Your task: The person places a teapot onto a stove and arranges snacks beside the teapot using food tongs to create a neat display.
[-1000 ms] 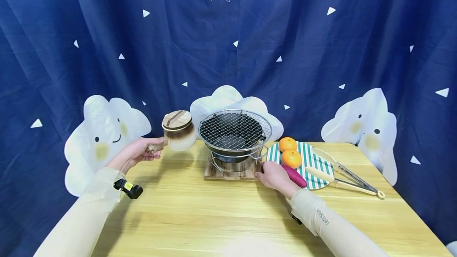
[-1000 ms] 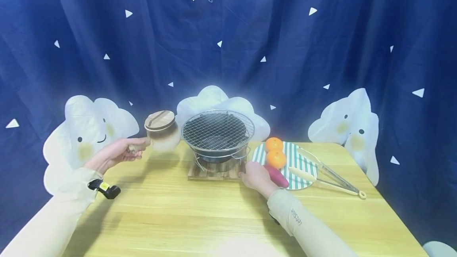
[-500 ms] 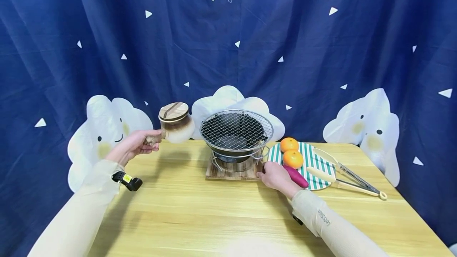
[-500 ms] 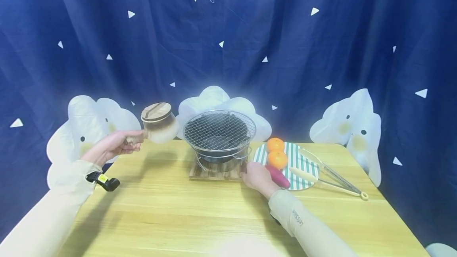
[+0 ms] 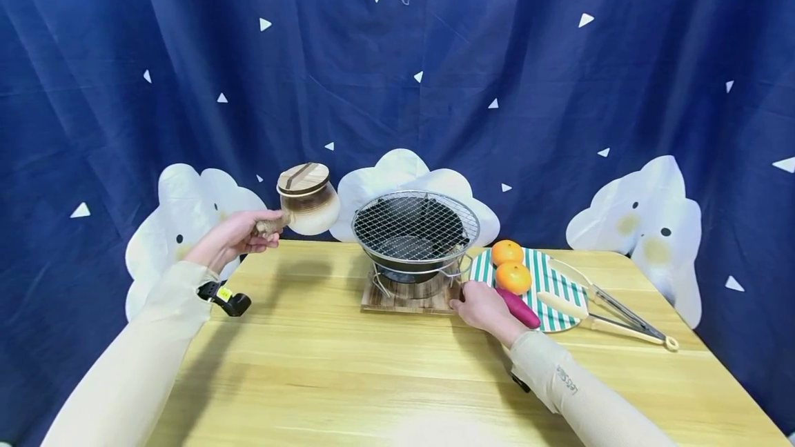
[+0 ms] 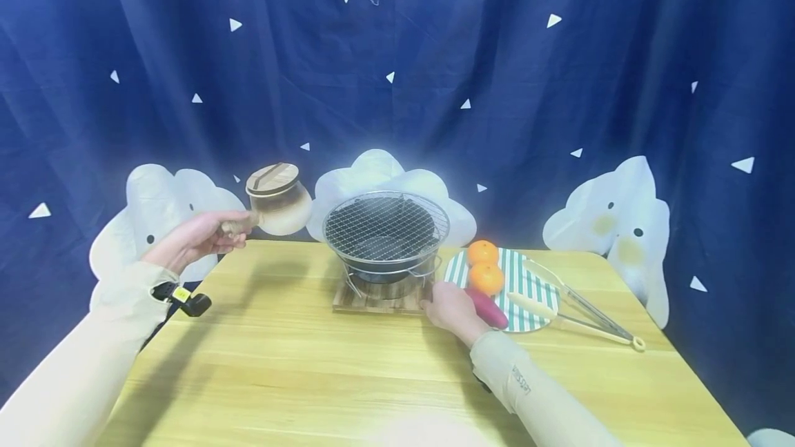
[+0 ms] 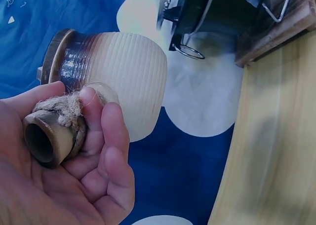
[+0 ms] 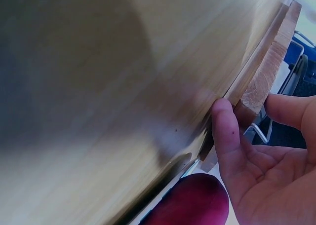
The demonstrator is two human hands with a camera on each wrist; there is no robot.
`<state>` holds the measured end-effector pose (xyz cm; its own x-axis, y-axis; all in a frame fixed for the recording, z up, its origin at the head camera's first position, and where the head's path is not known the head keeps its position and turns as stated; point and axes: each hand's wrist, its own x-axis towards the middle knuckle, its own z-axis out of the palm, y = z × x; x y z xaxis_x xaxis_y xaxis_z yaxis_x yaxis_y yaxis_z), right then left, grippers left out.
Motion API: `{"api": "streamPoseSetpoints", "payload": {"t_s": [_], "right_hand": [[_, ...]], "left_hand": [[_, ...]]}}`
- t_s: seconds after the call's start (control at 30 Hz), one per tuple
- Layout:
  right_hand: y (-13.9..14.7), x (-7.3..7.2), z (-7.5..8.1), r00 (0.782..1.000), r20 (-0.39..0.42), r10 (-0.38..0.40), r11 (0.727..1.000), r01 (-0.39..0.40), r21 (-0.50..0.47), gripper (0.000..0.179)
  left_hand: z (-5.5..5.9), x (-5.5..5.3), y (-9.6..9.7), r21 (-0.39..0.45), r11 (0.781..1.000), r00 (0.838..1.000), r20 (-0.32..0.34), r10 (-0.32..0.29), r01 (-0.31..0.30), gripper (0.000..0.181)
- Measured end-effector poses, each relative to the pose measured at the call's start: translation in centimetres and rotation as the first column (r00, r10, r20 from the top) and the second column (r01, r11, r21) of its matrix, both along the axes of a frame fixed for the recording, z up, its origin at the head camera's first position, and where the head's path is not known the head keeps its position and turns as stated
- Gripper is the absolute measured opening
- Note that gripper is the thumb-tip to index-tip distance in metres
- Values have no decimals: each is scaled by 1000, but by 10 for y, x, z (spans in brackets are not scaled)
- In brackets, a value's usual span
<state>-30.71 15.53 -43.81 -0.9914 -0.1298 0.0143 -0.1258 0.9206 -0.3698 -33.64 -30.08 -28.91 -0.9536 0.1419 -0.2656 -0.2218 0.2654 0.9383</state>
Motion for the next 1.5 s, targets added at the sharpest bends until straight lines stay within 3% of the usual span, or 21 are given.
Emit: {"api": "streamPoseSetpoints", "payload": {"t_s": [0.47,0.93,1.5], "right_hand": [[0,0,-1,1000,-8,0,1000,0,3,34],[0,0,-1,1000,-10,-5,1000,5,6,35],[0,-1,-1,1000,-10,-13,1000,12,-8,33]], "left_hand": [[16,-9,18,-3,1000,1000,6,10,-9,34],[31,-21,40,-12,1000,998,-49,27,-28,29],[38,-35,63,-39,999,998,-54,20,-22,34]]}}
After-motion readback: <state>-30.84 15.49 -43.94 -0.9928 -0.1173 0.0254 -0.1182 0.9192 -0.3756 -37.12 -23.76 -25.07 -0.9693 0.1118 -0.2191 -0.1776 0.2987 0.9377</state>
